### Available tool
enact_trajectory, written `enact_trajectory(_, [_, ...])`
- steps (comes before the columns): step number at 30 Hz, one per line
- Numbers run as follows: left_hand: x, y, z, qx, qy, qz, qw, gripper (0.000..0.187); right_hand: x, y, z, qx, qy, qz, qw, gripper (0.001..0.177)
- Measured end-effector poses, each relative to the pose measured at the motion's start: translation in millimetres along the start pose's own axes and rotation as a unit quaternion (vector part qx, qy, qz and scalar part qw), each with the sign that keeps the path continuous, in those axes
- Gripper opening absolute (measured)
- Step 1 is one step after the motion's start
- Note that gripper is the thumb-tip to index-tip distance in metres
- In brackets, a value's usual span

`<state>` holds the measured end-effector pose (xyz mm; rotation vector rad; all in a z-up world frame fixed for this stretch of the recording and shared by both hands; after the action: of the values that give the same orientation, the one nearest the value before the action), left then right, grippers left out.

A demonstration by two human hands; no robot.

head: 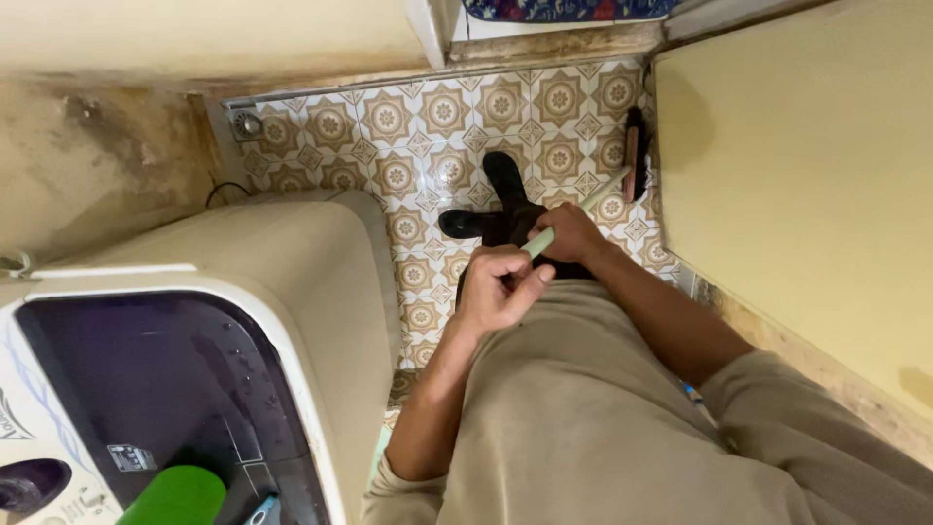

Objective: The person scrubs a tiled floor with a long-handled brush after pouring water from a blue bucket. They move a washing machine to access more of the floor and continue scrubbing the surface.

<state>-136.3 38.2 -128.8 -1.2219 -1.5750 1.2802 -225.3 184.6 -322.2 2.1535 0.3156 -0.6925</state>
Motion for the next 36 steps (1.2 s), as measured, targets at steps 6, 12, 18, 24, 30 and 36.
enact_trajectory(6, [-43.4,29.9,-34.9,-0.055,-0.198,0.044,0.978,0.041,53.6,25.3,58.1,-0.135,0.116,-0.010,0.984,0.023])
enact_trajectory(12, [-79.3,-42.7,-64.2,0.011,-0.312,0.051,0.949,0.039,44.8,126.9,84.0,-0.285,0.110,0.010,0.952,0.014])
enact_trajectory(18, [-62.3,-144.3,-39.0,0.113,-0.282,0.060,0.951,0.043,-12.9,164.3,54.8,-0.220,0.214,0.058,0.950,0.014])
enact_trajectory(24, [-45.6,-154.6,1.2,0.162,-0.109,0.001,0.981,0.039,-40.9,108.1,7.1,-0.161,0.048,0.092,0.982,0.014])
enact_trajectory(30, [5.9,-46.0,17.7,0.046,0.108,-0.003,0.993,0.041,9.3,0.5,-52.2,-0.008,-0.042,0.104,0.994,0.023])
enact_trajectory(36, [47.3,51.7,-0.8,-0.019,0.173,-0.038,0.984,0.039,109.4,-80.9,-76.2,0.031,-0.041,0.086,0.995,0.040])
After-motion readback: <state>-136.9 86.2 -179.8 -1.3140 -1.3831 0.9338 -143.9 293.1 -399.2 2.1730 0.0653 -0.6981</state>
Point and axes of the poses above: each hand's wrist, its own z-axis towards the middle knuckle, its own x-axis out of the palm, y = z × x, the point moved 6 cm from there along z, towards the middle knuckle, and after that the axes turned 7 degrees about -x, right-handed, at the moved point
